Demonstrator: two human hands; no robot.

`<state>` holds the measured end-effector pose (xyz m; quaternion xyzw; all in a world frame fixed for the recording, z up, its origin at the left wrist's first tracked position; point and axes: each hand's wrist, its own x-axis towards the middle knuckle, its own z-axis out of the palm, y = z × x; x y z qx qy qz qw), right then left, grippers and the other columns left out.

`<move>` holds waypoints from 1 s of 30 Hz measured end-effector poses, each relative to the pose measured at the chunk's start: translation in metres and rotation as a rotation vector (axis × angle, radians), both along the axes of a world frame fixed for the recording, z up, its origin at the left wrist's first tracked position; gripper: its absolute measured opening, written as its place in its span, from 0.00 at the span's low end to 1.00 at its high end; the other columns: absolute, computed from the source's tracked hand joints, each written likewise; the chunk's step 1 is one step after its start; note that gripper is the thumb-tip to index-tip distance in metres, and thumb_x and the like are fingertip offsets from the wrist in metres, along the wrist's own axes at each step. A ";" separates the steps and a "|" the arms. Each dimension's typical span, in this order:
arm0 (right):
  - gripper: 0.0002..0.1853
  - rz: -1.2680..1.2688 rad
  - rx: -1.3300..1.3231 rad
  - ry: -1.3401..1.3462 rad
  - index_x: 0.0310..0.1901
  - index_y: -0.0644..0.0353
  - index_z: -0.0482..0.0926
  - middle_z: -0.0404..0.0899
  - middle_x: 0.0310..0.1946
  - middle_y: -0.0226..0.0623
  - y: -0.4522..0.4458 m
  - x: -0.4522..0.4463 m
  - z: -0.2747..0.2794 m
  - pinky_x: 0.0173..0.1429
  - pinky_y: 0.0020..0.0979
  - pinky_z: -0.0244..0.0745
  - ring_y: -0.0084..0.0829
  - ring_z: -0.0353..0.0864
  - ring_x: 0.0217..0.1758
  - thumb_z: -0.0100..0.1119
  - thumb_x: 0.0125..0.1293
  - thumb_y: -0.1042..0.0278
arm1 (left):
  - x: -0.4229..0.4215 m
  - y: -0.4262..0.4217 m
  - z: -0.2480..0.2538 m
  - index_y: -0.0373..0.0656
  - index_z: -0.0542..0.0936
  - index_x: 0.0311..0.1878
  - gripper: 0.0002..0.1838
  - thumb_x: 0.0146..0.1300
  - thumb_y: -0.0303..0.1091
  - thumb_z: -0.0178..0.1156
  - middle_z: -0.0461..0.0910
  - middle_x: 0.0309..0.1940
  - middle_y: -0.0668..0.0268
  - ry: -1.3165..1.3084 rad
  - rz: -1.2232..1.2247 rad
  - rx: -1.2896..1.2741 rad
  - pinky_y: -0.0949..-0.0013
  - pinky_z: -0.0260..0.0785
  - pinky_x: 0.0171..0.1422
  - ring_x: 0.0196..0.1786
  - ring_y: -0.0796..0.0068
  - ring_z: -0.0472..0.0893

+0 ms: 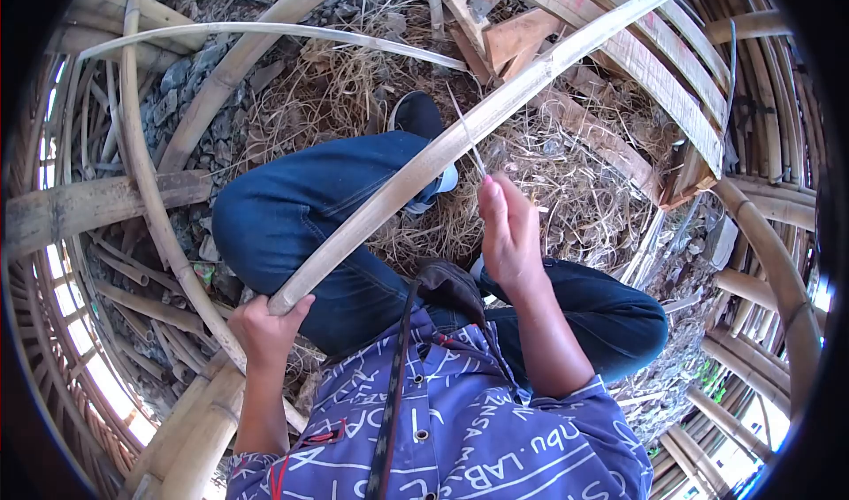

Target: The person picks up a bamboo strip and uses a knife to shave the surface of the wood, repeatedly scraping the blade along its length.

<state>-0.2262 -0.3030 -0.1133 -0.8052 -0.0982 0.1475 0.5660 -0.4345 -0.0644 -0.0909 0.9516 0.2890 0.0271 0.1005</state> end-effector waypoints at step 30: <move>0.24 0.290 -0.444 -0.505 0.20 0.57 0.70 0.74 0.12 0.39 0.068 -0.066 -0.004 0.17 0.36 0.70 0.39 0.77 0.14 0.57 0.64 0.45 | 0.002 -0.014 0.001 0.42 0.70 0.10 0.31 0.42 0.60 0.72 0.72 0.09 0.57 -0.129 -0.066 0.004 0.60 0.65 0.19 0.14 0.54 0.76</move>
